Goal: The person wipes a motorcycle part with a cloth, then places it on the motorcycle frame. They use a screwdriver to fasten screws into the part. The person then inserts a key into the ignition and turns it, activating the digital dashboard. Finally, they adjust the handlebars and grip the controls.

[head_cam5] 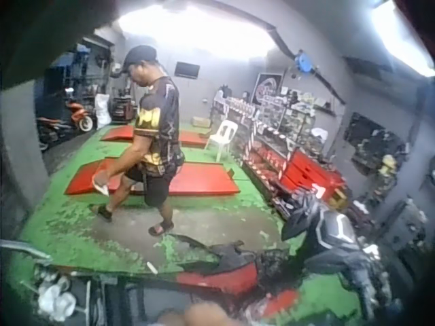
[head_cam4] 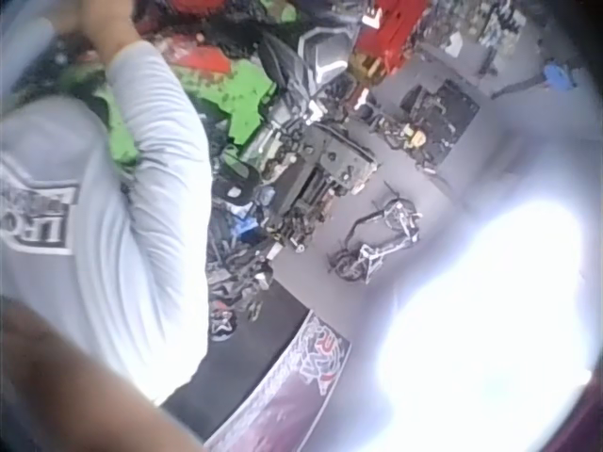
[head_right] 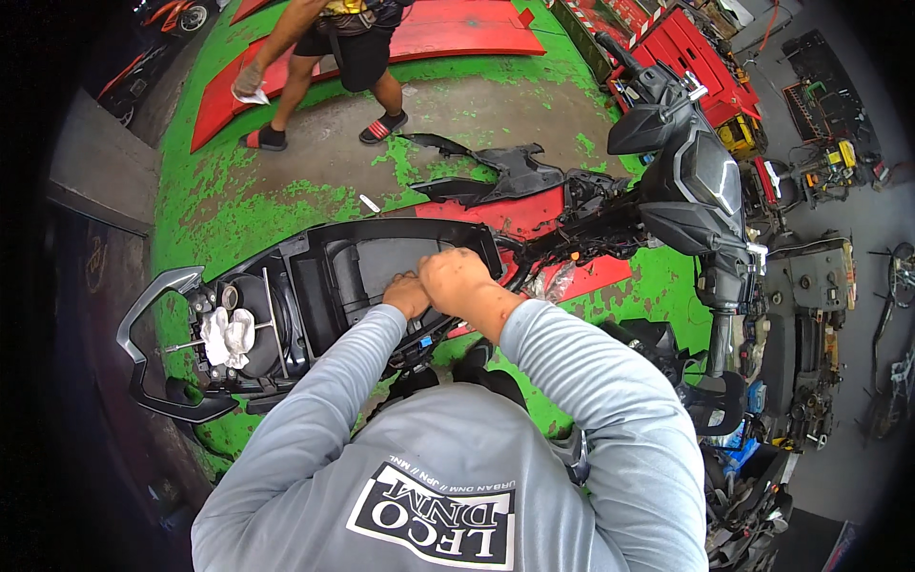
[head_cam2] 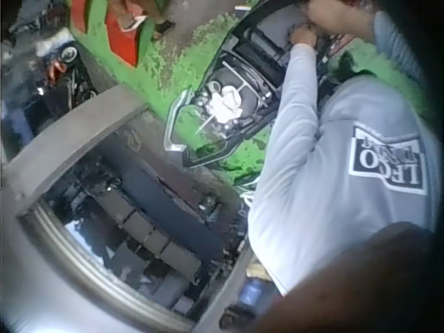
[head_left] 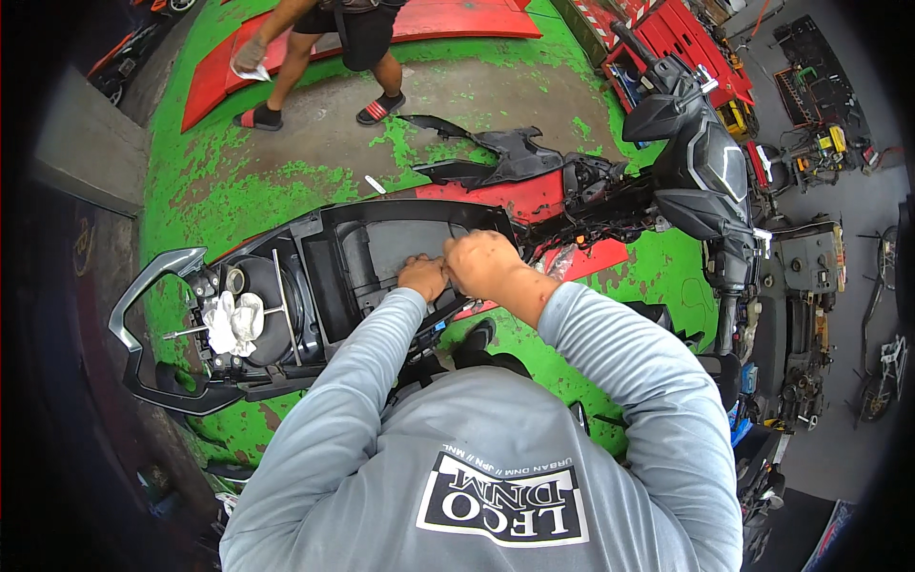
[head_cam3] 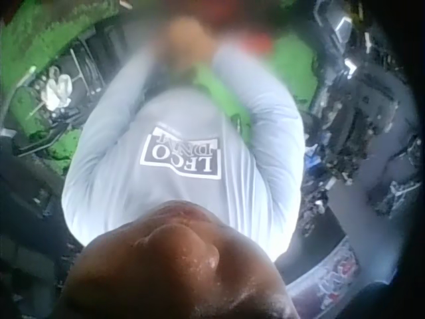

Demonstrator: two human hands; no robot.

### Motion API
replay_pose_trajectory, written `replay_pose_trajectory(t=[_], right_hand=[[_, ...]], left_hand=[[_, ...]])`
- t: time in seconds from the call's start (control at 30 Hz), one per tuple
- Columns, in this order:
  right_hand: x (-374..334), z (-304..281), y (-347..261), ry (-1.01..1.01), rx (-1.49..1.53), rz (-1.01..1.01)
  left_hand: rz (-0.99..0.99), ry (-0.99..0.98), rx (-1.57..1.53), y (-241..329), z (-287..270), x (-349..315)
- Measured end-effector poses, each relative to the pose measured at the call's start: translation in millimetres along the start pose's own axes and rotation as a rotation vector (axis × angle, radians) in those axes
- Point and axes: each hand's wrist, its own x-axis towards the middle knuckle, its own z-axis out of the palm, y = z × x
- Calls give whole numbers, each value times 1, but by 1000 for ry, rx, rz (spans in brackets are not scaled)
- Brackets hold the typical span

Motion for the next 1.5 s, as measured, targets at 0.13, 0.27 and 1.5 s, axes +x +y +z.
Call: replay_pose_trajectory(t=[0.13,0.27,1.5], right_hand=[[0,-14,-8,-4,71,181],[-2,-1,2,171,-93,-287],[14,-3,-4,-98,-104,-157]], left_hand=[[-23,-40,-15,-6,2,5],[2,-43,-3,-11,7,12],[191,134,-929,-65,-156,-148]])
